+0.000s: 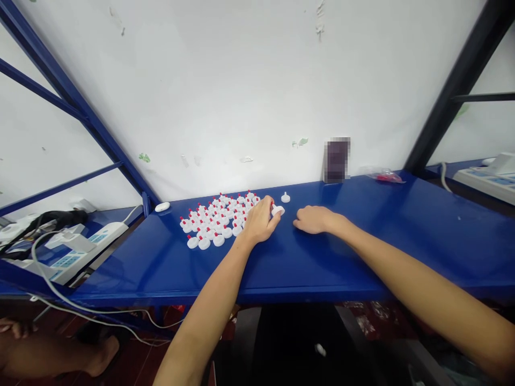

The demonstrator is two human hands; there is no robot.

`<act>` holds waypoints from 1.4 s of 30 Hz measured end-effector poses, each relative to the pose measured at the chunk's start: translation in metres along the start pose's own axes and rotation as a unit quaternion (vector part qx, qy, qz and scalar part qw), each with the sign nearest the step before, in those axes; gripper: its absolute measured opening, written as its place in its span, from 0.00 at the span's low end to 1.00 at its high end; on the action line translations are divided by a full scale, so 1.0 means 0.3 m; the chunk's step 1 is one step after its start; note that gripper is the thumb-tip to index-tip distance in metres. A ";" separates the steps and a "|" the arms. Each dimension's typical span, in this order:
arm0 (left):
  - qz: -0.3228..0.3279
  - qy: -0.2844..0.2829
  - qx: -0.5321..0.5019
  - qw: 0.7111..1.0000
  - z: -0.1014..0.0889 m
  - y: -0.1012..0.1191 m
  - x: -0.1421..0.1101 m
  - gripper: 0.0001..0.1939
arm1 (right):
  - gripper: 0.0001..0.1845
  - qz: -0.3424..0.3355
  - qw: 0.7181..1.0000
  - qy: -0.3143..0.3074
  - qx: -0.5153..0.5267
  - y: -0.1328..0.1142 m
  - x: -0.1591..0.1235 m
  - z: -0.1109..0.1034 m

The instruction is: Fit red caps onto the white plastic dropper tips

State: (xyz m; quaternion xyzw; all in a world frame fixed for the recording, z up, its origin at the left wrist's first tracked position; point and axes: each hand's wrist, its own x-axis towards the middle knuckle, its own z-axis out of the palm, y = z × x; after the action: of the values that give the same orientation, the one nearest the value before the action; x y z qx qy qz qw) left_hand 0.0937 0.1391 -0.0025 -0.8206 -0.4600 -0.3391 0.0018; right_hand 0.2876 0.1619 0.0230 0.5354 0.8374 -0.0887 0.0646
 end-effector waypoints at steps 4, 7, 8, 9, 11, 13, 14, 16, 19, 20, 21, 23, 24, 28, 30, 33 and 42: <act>0.000 -0.024 0.002 1.000 0.007 -0.003 0.003 0.08 | 0.21 0.005 0.997 0.071 0.028 0.005 0.035 0.037; 0.011 -0.041 0.002 0.999 0.005 0.000 0.006 0.08 | 0.22 -0.004 0.985 0.164 0.052 0.011 0.065 0.057; 0.015 -0.047 0.004 0.999 0.004 0.002 0.007 0.08 | 0.23 -0.008 0.978 0.203 0.056 0.014 0.076 0.061; 0.018 -0.053 0.007 0.998 0.002 0.005 0.008 0.08 | 0.22 -0.014 0.969 0.241 0.059 0.016 0.090 0.066; 0.022 -0.066 0.013 0.998 0.000 0.010 0.010 0.09 | 0.21 -0.031 0.954 0.291 0.065 0.023 0.121 0.074; 0.024 -0.075 0.017 0.997 0.000 0.014 0.011 0.11 | 0.20 -0.057 0.955 0.278 0.085 0.030 0.153 0.083; 0.025 -0.078 0.017 0.997 0.000 0.015 0.011 0.11 | 0.20 -0.069 0.958 0.262 0.093 0.032 0.166 0.087; 0.027 -0.080 0.011 0.996 0.001 0.015 0.011 0.12 | 0.19 -0.077 0.961 0.245 0.105 0.032 0.181 0.091; 0.034 -0.088 -0.015 0.995 0.001 0.013 0.008 0.13 | 0.19 -0.060 0.958 0.257 0.109 0.018 0.164 0.084; 0.037 -0.092 -0.025 0.995 -0.001 0.013 0.007 0.14 | 0.19 -0.058 0.958 0.261 0.103 0.011 0.150 0.078; 0.039 -0.095 -0.035 0.994 -0.003 0.014 0.006 0.14 | 0.19 -0.056 0.957 0.269 0.092 0.005 0.133 0.070; 0.041 -0.095 -0.048 0.994 -0.010 0.017 0.004 0.15 | 0.18 -0.060 0.956 0.279 0.073 -0.002 0.100 0.054; 0.040 -0.092 -0.051 0.994 -0.014 0.020 0.003 0.15 | 0.18 -0.061 0.954 0.285 0.071 -0.002 0.087 0.046; 0.034 -0.081 -0.060 0.994 -0.024 0.028 0.002 0.16 | 0.16 -0.050 0.936 0.333 0.101 0.029 0.073 0.026; 0.036 -0.079 -0.070 0.994 -0.026 0.030 0.002 0.16 | 0.17 -0.039 0.929 0.346 0.122 0.049 0.083 0.026; 0.041 -0.076 -0.081 0.993 -0.027 0.031 0.004 0.16 | 0.20 -0.033 0.928 0.344 0.142 0.069 0.101 0.036; 0.054 -0.061 -0.130 0.988 -0.031 0.050 0.004 0.15 | 0.12 -0.097 0.910 0.342 0.214 0.099 0.144 0.078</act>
State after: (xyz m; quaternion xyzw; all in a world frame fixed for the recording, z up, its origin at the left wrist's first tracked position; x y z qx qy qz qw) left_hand 0.1003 0.1286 0.0098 -0.8569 -0.3661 -0.3444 -0.1143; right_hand 0.2968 0.2073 -0.0109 0.4500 0.8171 -0.0831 -0.3506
